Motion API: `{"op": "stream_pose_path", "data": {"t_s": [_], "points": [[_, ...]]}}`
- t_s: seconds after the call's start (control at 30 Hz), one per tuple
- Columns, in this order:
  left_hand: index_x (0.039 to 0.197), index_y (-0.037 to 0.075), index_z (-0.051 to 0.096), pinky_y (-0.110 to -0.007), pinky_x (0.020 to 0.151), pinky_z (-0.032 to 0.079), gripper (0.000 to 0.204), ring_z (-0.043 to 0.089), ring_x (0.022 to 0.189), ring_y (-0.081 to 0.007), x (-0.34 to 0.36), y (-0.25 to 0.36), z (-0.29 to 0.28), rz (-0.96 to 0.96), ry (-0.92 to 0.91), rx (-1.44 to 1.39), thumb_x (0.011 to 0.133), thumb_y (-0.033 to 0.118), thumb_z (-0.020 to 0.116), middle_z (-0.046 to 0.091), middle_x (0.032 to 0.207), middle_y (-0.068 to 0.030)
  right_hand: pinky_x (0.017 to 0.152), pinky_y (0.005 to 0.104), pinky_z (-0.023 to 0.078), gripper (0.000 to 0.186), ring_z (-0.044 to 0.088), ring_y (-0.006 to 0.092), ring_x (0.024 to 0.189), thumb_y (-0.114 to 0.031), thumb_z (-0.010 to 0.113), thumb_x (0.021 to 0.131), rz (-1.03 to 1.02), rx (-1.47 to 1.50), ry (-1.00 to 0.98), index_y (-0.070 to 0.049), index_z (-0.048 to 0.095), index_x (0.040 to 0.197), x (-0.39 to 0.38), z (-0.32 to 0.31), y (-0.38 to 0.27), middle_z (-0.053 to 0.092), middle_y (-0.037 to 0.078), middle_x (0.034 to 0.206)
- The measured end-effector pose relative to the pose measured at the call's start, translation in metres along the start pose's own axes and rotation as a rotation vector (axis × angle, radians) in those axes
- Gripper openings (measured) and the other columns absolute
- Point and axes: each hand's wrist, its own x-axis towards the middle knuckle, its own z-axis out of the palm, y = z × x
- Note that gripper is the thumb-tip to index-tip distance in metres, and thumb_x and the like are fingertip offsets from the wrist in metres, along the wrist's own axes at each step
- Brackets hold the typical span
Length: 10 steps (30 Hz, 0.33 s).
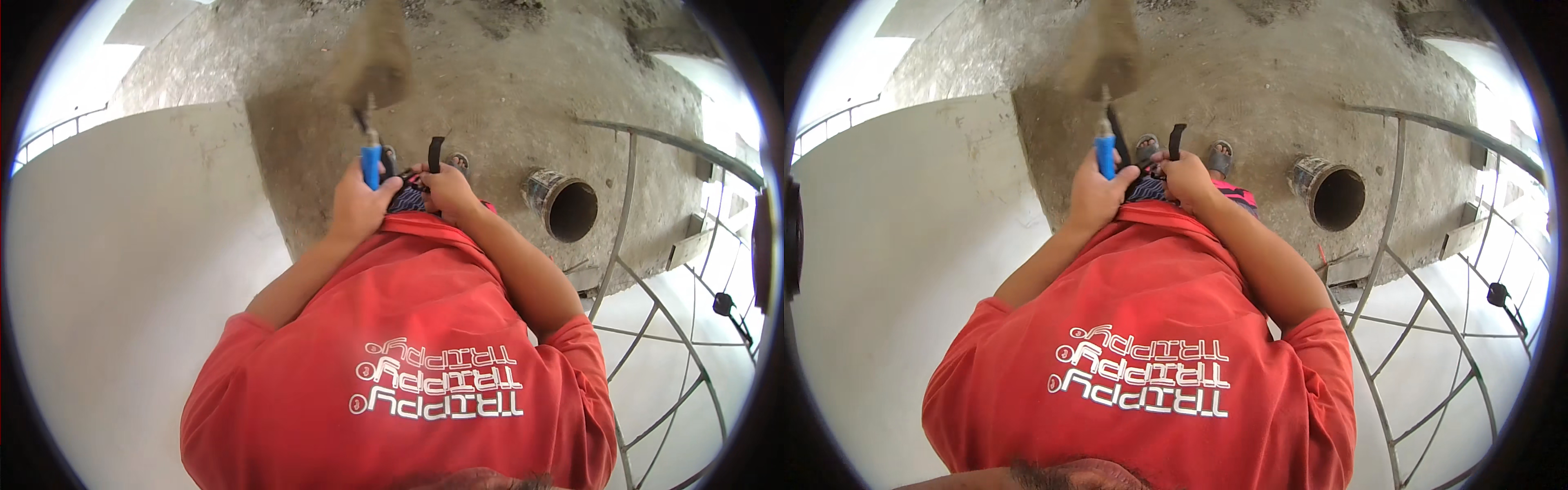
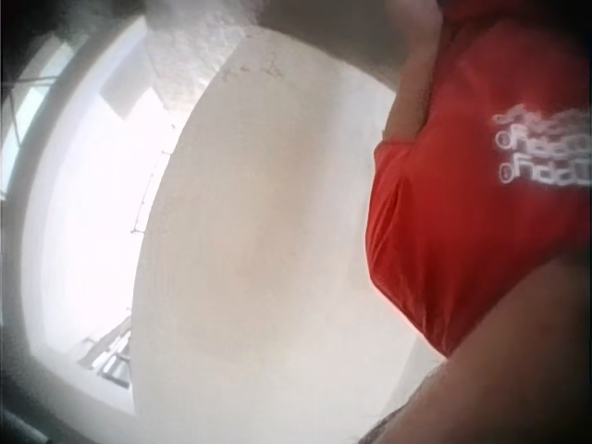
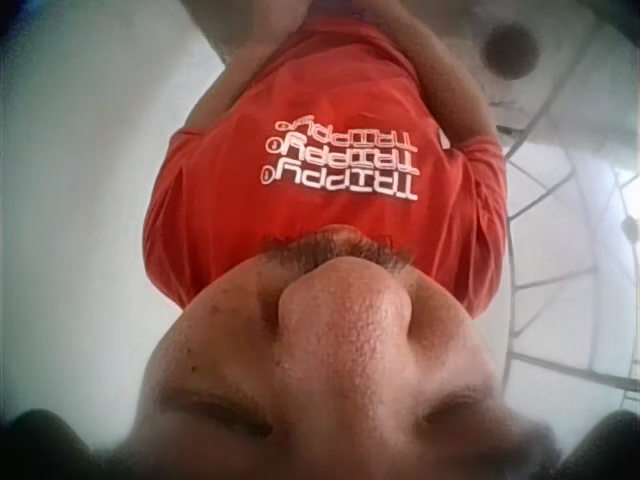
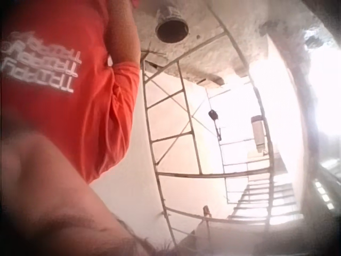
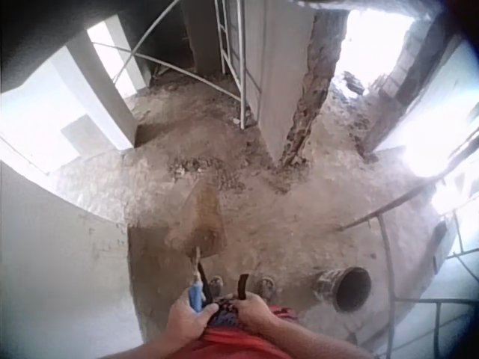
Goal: The person uses a trowel to apply and smooth plaster onto a concrete wall near the floor and around a pillar, then walks to a bucket.
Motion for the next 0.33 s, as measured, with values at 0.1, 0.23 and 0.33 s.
{"op": "stream_pose_path", "data": {"t_s": [0.1,0.23,0.33], "points": [[0.1,0.004,0.058,-0.035,0.066,0.049,0.035,0.058,0.067,-0.0164,-0.006,0.016,-0.003,-0.008,-0.007,0.045,0.083,0.022,0.083,0.059,0.076,-0.0046,0.043,0.029,0.038,0.024,0.052,0.0127,0.053,-0.005,0.056,0.097,0.002,-0.115,0.086,-0.001,0.063,0.119,-0.004,0.006,0.01,0.063,0.005,0.083],[0.102,0.003,0.06,-0.035,0.072,0.051,0.037,0.061,0.075,-0.0188,-0.02,0.015,-0.003,-0.08,-0.04,0.092,0.082,0.023,0.084,0.062,0.081,-0.0086,0.045,0.0302,0.04,0.026,0.053,0.0144,0.056,-0.008,0.057,0.097,-0.008,-0.085,0.106,-0.002,0.062,0.121,-0.012,-0.021,0.011,0.064,0.007,0.086],[0.114,0.004,0.061,-0.035,0.076,0.052,0.044,0.065,0.079,-0.0246,-0.027,0.019,-0.007,-0.148,-0.184,0.162,0.082,0.025,0.083,0.067,0.092,-0.0086,0.049,0.0328,0.046,0.03,0.059,0.0178,0.066,-0.006,0.065,0.092,0.046,-0.206,0.12,-0.005,0.063,0.122,-0.012,-0.021,0.003,0.064,0.008,0.092]]}}
